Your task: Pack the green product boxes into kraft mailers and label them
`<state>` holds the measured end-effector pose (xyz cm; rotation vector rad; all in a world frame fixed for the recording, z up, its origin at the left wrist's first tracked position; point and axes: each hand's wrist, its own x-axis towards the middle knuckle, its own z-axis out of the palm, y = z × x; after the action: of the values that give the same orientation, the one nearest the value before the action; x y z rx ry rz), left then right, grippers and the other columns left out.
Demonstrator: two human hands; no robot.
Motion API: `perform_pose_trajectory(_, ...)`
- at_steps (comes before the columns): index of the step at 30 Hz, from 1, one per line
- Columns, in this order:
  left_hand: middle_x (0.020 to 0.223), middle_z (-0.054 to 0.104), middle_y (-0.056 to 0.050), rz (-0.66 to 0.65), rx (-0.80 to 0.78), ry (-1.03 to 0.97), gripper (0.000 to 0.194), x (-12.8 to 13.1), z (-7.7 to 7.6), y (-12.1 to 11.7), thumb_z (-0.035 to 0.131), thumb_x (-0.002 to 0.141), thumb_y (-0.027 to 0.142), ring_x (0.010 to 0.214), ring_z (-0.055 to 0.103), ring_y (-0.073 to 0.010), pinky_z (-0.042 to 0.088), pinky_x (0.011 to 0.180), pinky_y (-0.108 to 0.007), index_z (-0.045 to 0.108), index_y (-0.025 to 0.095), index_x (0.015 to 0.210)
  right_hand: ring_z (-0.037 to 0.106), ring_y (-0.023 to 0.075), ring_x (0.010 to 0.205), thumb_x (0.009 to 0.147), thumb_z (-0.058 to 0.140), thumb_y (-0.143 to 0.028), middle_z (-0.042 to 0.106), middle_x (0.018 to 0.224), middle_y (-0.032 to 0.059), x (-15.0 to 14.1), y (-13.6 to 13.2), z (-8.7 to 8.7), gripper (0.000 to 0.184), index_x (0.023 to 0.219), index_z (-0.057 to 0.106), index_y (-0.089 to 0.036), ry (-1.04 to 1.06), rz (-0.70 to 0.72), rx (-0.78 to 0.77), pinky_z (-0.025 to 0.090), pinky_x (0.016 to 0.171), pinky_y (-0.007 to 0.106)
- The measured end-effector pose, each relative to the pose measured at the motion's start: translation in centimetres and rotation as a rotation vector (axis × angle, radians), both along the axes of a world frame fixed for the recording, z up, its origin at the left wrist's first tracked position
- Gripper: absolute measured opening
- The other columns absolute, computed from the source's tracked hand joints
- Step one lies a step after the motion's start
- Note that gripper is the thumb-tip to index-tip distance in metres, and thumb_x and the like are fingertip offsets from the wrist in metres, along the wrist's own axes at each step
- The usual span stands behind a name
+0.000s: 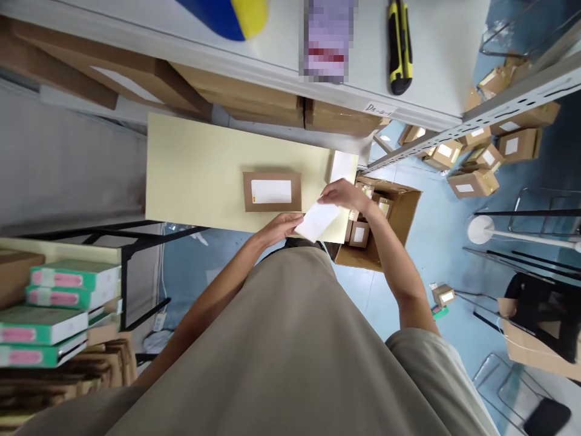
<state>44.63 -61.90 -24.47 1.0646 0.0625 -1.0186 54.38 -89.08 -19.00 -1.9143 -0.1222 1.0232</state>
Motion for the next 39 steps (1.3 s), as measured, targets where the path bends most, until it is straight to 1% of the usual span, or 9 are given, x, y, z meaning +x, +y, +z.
perform_pose_trajectory(1,0.131,0.084,-0.019,0.068,-0.004,-0.01,0.074,-0.8,0.7,1.1,0.086,0.087,0.073,0.127,0.08,-0.0371,0.06,0.117,-0.056,0.082,0.016,0.135,0.064,0.0153,0.066,0.071,0.095,-0.071,0.078,0.075,0.0025,0.8,0.2,0.0,0.055,0.084,0.083,-0.019,-0.053,-0.059,-0.017,0.047,0.059,0.027)
perform_pose_trajectory(3,0.133,0.083,-0.018,0.174,0.004,-0.043,0.072,-1.9,1.8,2.6,0.093,0.084,0.065,0.13,0.079,-0.0365,0.058,0.121,-0.057,0.081,0.017,0.137,0.06,0.014,0.062,0.069,0.097,-0.07,0.074,0.07,0.0013,2.0,0.8,0.0,0.055,0.081,0.08,-0.019,-0.098,-0.092,-0.013,0.044,0.055,0.027)
perform_pose_trajectory(9,0.142,0.08,-0.017,0.321,0.114,-0.124,0.071,-3.9,2.9,4.9,0.085,0.091,0.071,0.138,0.075,-0.0371,0.059,0.122,-0.056,0.08,0.02,0.139,0.061,0.0153,0.065,0.078,0.098,-0.063,0.071,0.069,0.0005,3.5,3.4,0.7,0.047,0.085,0.08,-0.02,-0.155,-0.008,0.051,0.045,0.055,0.028)
perform_pose_trajectory(15,0.135,0.083,-0.018,0.372,0.192,-0.176,0.062,-6.5,4.0,6.1,0.073,0.103,0.069,0.13,0.079,-0.0352,0.063,0.117,-0.056,0.08,0.017,0.135,0.061,0.0137,0.066,0.078,0.101,-0.059,0.071,0.07,-0.0001,3.8,5.4,0.9,0.045,0.086,0.081,-0.019,-0.166,0.059,0.061,0.044,0.055,0.027)
perform_pose_trajectory(21,0.124,0.086,-0.015,0.409,0.31,-0.262,0.054,-8.2,4.7,6.7,0.068,0.107,0.065,0.126,0.081,-0.0341,0.067,0.109,-0.053,0.081,0.016,0.124,0.062,0.0142,0.069,0.077,0.104,-0.055,0.071,0.071,-0.0015,3.6,6.9,0.8,0.045,0.09,0.081,-0.019,-0.17,0.107,0.07,0.045,0.059,0.026)
perform_pose_trajectory(25,0.119,0.086,-0.013,0.405,0.375,-0.318,0.046,-8.6,5.2,7.1,0.073,0.105,0.06,0.126,0.08,-0.0339,0.068,0.107,-0.052,0.083,0.017,0.118,0.061,0.0134,0.071,0.079,0.104,-0.05,0.07,0.072,-0.0021,3.2,8.1,1.8,0.042,0.092,0.081,-0.018,-0.177,0.156,0.071,0.045,0.061,0.026)
perform_pose_trajectory(29,0.112,0.086,-0.01,0.418,0.383,-0.348,0.04,-8.7,5.7,7.4,0.079,0.101,0.055,0.118,0.082,-0.0317,0.069,0.103,-0.049,0.084,0.017,0.109,0.053,0.0093,0.065,0.084,0.101,-0.046,0.067,0.07,-0.0037,3.0,9.4,3.2,0.032,0.085,0.083,-0.019,-0.16,0.228,0.065,0.041,0.059,0.025)
perform_pose_trajectory(33,0.107,0.086,-0.009,0.438,0.38,-0.364,0.04,-8.7,6.2,7.6,0.086,0.094,0.057,0.11,0.083,-0.0297,0.071,0.097,-0.046,0.084,0.018,0.103,0.051,0.0106,0.062,0.079,0.103,-0.047,0.066,0.065,-0.0053,2.8,10.0,4.0,0.032,0.079,0.081,-0.023,-0.164,0.234,0.086,0.04,0.054,0.026)
perform_pose_trajectory(39,0.103,0.085,-0.008,0.43,0.366,-0.35,0.041,-8.2,6.7,7.6,0.089,0.09,0.059,0.105,0.084,-0.0282,0.072,0.094,-0.043,0.083,0.019,0.099,0.052,0.0119,0.061,0.073,0.106,-0.046,0.064,0.061,-0.0063,2.8,10.1,4.1,0.037,0.076,0.077,-0.024,-0.149,0.206,0.102,0.04,0.052,0.026)
